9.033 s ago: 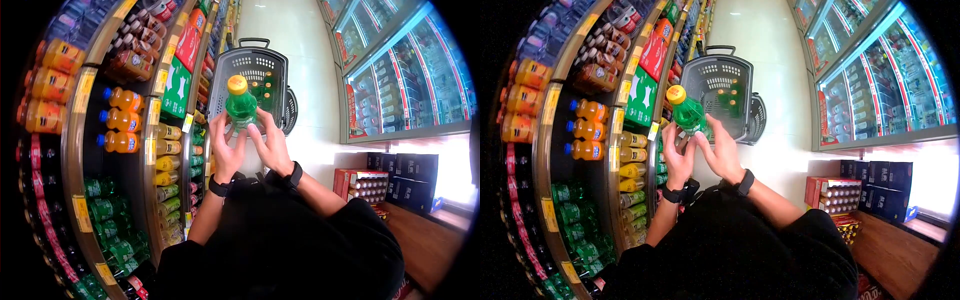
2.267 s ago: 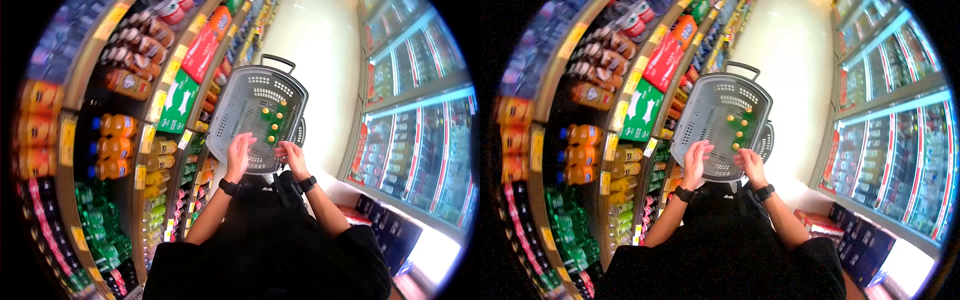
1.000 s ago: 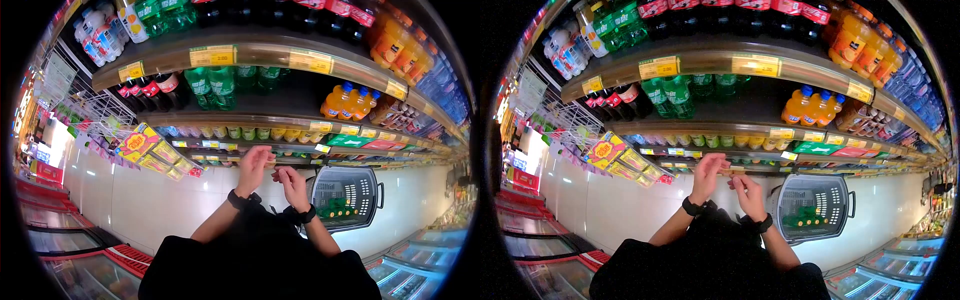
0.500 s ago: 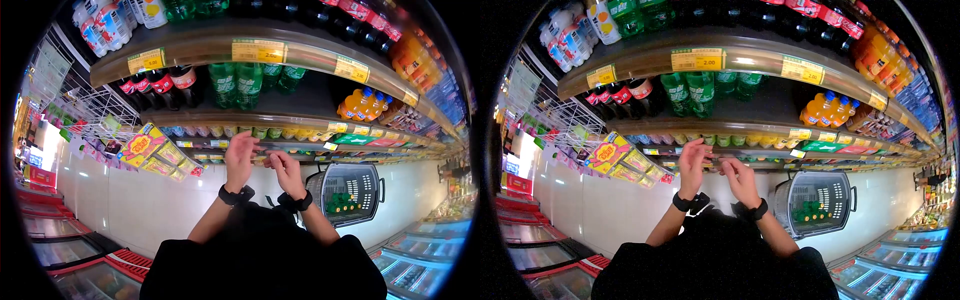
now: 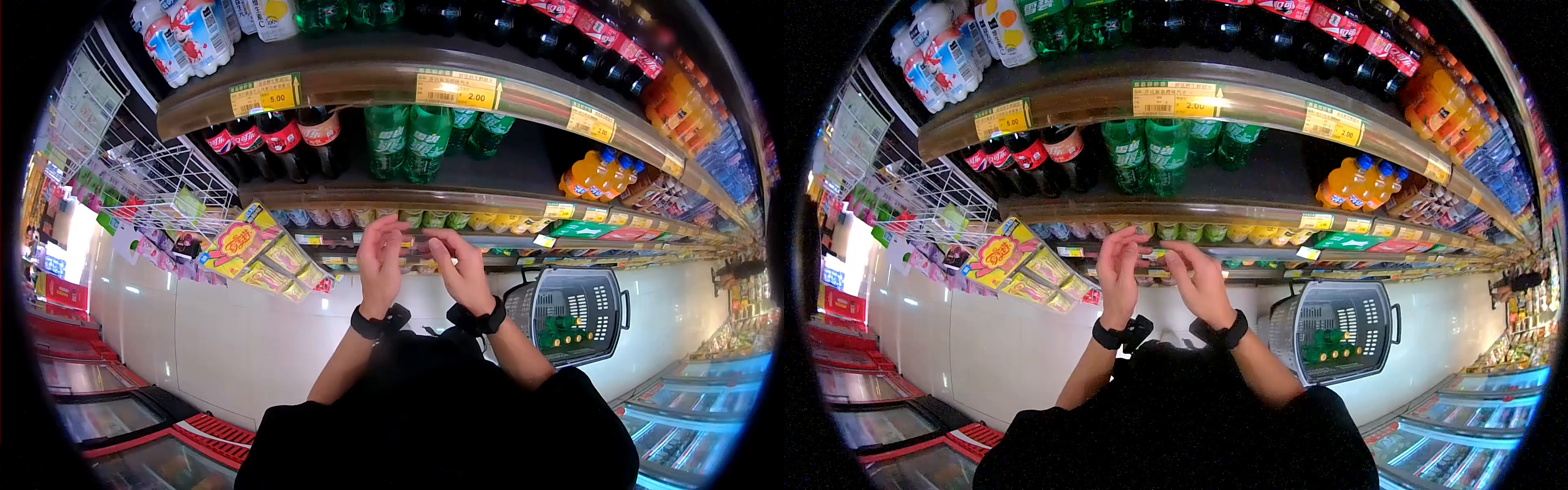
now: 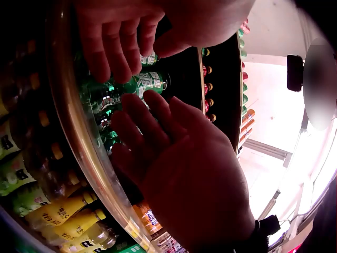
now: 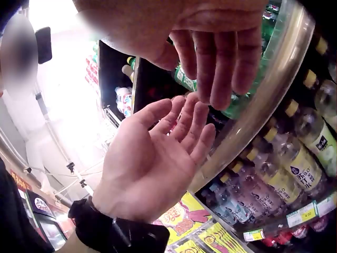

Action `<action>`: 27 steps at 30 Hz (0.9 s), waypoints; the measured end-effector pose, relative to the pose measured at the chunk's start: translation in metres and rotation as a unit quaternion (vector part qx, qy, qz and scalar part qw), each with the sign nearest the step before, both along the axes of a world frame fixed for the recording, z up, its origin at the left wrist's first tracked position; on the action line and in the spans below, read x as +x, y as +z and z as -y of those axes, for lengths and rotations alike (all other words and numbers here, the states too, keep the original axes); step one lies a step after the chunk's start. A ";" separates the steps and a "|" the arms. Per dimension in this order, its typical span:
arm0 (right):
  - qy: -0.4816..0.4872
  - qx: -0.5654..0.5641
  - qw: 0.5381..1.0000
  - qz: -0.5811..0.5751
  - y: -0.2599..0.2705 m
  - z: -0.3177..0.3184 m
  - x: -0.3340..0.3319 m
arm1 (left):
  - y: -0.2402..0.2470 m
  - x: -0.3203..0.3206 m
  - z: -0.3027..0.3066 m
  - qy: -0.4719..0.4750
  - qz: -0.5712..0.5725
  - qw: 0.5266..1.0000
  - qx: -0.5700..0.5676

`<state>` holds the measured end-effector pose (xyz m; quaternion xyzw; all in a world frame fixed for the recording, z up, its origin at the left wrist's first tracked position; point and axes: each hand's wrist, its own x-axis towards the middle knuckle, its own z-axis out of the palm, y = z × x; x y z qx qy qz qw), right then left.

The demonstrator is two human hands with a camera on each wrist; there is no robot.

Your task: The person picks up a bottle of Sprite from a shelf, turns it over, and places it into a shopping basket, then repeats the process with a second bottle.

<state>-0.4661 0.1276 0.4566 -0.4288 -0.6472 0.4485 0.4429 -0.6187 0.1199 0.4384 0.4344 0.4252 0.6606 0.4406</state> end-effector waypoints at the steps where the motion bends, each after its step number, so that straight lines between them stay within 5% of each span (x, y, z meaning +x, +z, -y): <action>1: -0.008 0.025 1.000 0.017 0.002 0.000 -0.002 | 0.001 -0.001 0.001 -0.002 -0.004 1.000 0.001; 11: -0.010 0.136 0.987 0.090 0.013 -0.001 -0.010 | 0.007 -0.010 0.003 -0.047 0.022 0.999 0.008; 27: 0.044 0.100 0.992 0.065 0.007 0.007 -0.014 | 0.010 -0.001 0.017 -0.031 0.029 0.999 -0.004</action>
